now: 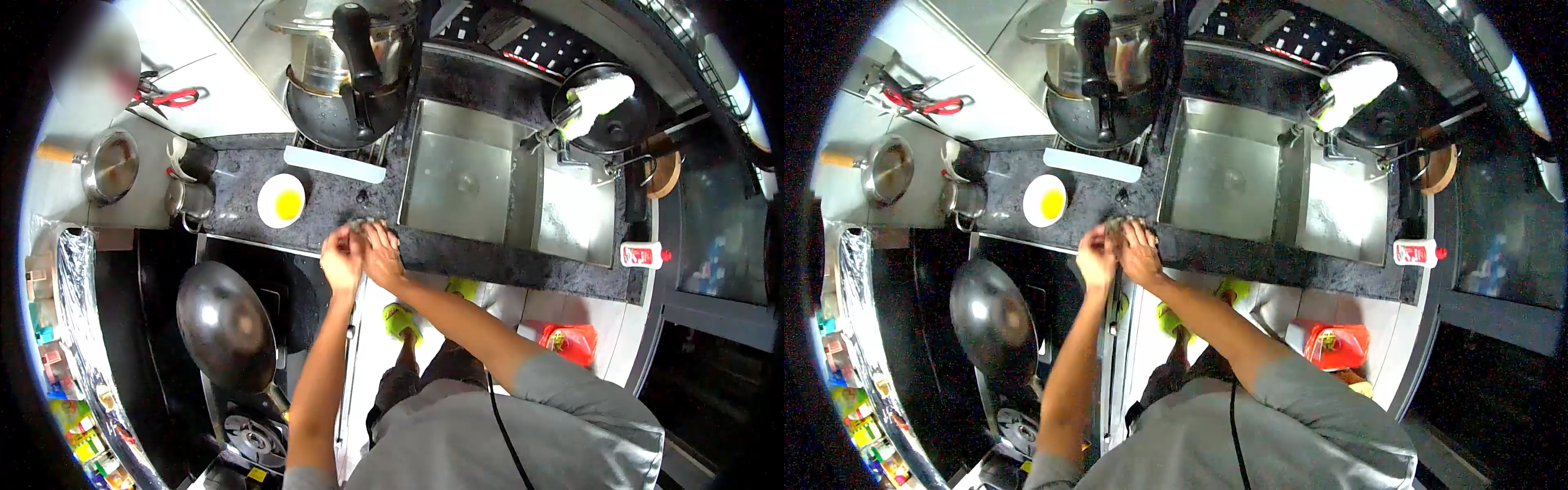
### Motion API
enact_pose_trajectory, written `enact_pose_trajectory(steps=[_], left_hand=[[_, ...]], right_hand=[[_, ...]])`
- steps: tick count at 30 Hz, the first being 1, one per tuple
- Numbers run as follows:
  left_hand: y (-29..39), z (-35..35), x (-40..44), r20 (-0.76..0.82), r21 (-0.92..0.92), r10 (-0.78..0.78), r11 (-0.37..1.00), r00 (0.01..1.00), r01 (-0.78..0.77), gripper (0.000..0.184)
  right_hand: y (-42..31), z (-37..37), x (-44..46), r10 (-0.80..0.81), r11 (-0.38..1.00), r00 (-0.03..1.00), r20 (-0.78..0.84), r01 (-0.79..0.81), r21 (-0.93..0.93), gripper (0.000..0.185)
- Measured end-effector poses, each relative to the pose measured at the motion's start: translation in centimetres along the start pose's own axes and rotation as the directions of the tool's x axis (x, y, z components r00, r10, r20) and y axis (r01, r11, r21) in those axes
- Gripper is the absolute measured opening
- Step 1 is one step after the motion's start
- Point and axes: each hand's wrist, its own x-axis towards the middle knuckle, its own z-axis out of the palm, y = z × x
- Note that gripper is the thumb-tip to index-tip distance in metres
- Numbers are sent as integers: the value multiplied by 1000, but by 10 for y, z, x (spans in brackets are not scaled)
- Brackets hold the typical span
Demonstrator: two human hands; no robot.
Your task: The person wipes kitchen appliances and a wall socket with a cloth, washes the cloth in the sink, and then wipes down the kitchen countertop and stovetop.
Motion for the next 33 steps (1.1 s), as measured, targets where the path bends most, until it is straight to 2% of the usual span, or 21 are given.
enact_pose_trajectory(steps=[2,4,5,6,8,9,10,12,14,16,17,18,19,20,22,24,26,28,30,32,33], left_hand=[[8,23,37,41,80,102,991,994,-105,33],[8,44,61,49,179,293,938,955,-297,34],[-12,58,71,97,150,301,938,949,-313,34],[-22,66,77,198,204,166,957,966,-207,29],[-38,74,80,167,103,62,992,984,-80,23],[-30,66,75,101,90,139,985,985,-148,20],[-33,64,72,36,80,127,988,991,-129,19],[-27,49,57,-69,-6,-4,1000,998,4,21],[-20,31,36,-180,-42,-25,999,983,18,22],[-40,26,13,-221,-98,0,995,975,-22,17],[-57,34,-1,-175,-347,-193,930,965,123,17],[-28,12,-15,-92,-321,-247,924,965,206,16],[-32,11,-31,-146,-311,-183,941,972,131,15],[-21,6,-46,-118,-443,-233,882,965,159,12],[-14,-1,-77,-98,-570,-300,799,949,194,13],[-21,-7,-110,-42,-556,-352,786,935,271,13],[-8,-24,-129,70,-437,-456,785,887,438,18],[-4,-34,-141,50,-513,-450,754,892,409,18],[-4,-43,-149,11,-526,-470,748,883,405,17],[-8,-54,-153,-39,-461,-412,816,910,349,15],[-15,-56,-156,-41,-443,-363,842,931,309,15]], right_hand=[[-1,-19,1,-30,999,999,-12,30,-16,32],[4,-34,-4,-59,985,993,-105,75,156,24],[5,-38,-4,-17,984,988,-151,43,173,23],[8,-40,-6,23,981,981,-192,15,193,22],[17,-46,-6,43,975,985,-167,-5,220,15],[20,-46,-4,153,952,968,-197,-92,290,14],[22,-45,-1,266,915,939,-220,-173,364,13],[29,-37,19,457,829,835,-305,-276,487,14],[44,-32,52,564,804,721,-404,-366,468,16],[69,-21,83,470,882,769,-432,-397,253,26],[74,-23,97,471,882,768,-433,-396,257,26],[78,-26,109,293,956,855,-428,-277,102,32],[80,-27,116,110,989,914,-390,-140,-49,39],[83,-26,119,111,989,914,-390,-139,-44,39],[85,-24,115,164,971,972,-167,-189,-147,47],[79,-23,106,130,966,977,-169,-163,-200,45],[64,-20,92,211,957,943,-258,-253,-141,40],[40,-19,64,245,952,940,-237,-280,-125,46],[11,-18,41,246,945,963,-111,-264,-191,52],[-7,-2,32,101,959,994,-50,-110,-260,58],[-18,-1,40,120,964,993,-14,-120,-237,59]])
